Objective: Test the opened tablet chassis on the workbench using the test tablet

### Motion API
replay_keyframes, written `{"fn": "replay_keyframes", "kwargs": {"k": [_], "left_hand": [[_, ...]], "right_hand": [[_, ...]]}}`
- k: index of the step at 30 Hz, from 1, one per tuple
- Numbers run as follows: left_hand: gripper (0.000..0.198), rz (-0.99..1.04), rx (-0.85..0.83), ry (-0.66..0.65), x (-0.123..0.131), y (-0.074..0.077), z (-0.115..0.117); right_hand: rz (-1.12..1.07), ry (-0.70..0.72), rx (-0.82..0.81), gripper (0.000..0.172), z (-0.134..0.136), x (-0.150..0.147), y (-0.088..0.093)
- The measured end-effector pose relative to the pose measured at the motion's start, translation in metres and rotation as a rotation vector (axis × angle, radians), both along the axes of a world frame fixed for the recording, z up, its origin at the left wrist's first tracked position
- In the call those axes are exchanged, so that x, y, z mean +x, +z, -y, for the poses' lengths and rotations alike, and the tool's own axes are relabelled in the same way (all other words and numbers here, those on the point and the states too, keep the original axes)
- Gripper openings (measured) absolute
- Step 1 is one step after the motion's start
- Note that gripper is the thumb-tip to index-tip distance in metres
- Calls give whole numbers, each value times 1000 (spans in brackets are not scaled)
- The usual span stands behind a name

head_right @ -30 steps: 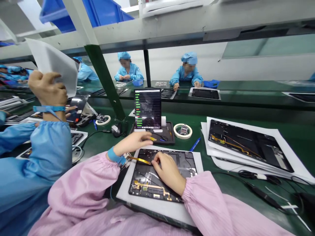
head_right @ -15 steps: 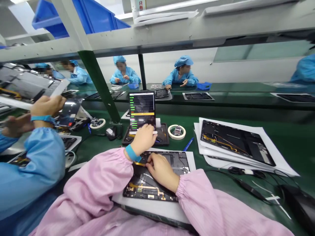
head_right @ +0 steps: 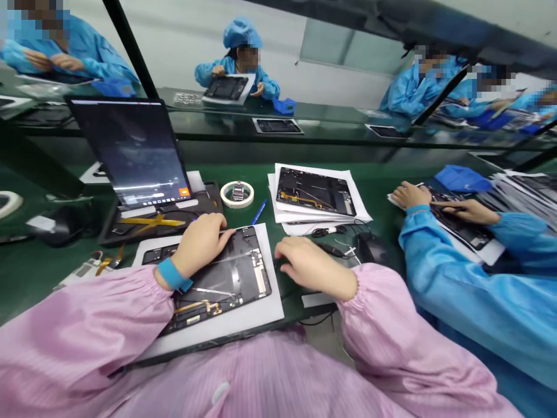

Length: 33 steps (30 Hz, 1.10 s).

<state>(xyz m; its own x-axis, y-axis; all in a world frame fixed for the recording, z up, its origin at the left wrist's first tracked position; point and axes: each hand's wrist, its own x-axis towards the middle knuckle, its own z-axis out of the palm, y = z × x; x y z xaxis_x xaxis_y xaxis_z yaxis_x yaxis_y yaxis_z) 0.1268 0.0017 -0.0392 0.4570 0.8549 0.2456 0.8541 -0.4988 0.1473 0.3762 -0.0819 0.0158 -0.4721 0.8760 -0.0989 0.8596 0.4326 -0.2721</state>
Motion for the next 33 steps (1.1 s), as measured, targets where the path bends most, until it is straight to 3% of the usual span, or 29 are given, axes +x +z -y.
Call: {"fn": "replay_keyframes", "kwargs": {"k": [3,8,13,16,19,22,28,33], "left_hand": [[26,-13,-58,-19,0,-4,-3],[30,23,-86,-63,-2,5,-5],[31,186,-189,-116,-2,21,4],[32,148,-367,-124,1,16,7],[32,44,-421,-125,4,8,7],[33,8,-406,-121,5,5,6],[33,-12,-386,-127,5,6,6],[33,-18,-375,-127,5,5,7]], "right_hand": [[-109,74,-156,26,14,1,-17],[-144,70,-361,25,33,5,-14],[-217,59,-289,7,41,13,-18],[-423,-181,-245,6,37,20,-24],[-671,-385,-234,18,30,21,-31],[-640,-307,-213,20,26,13,-39],[-521,-150,-16,17,25,2,-51],[-571,-151,5,16,24,2,-55]]}}
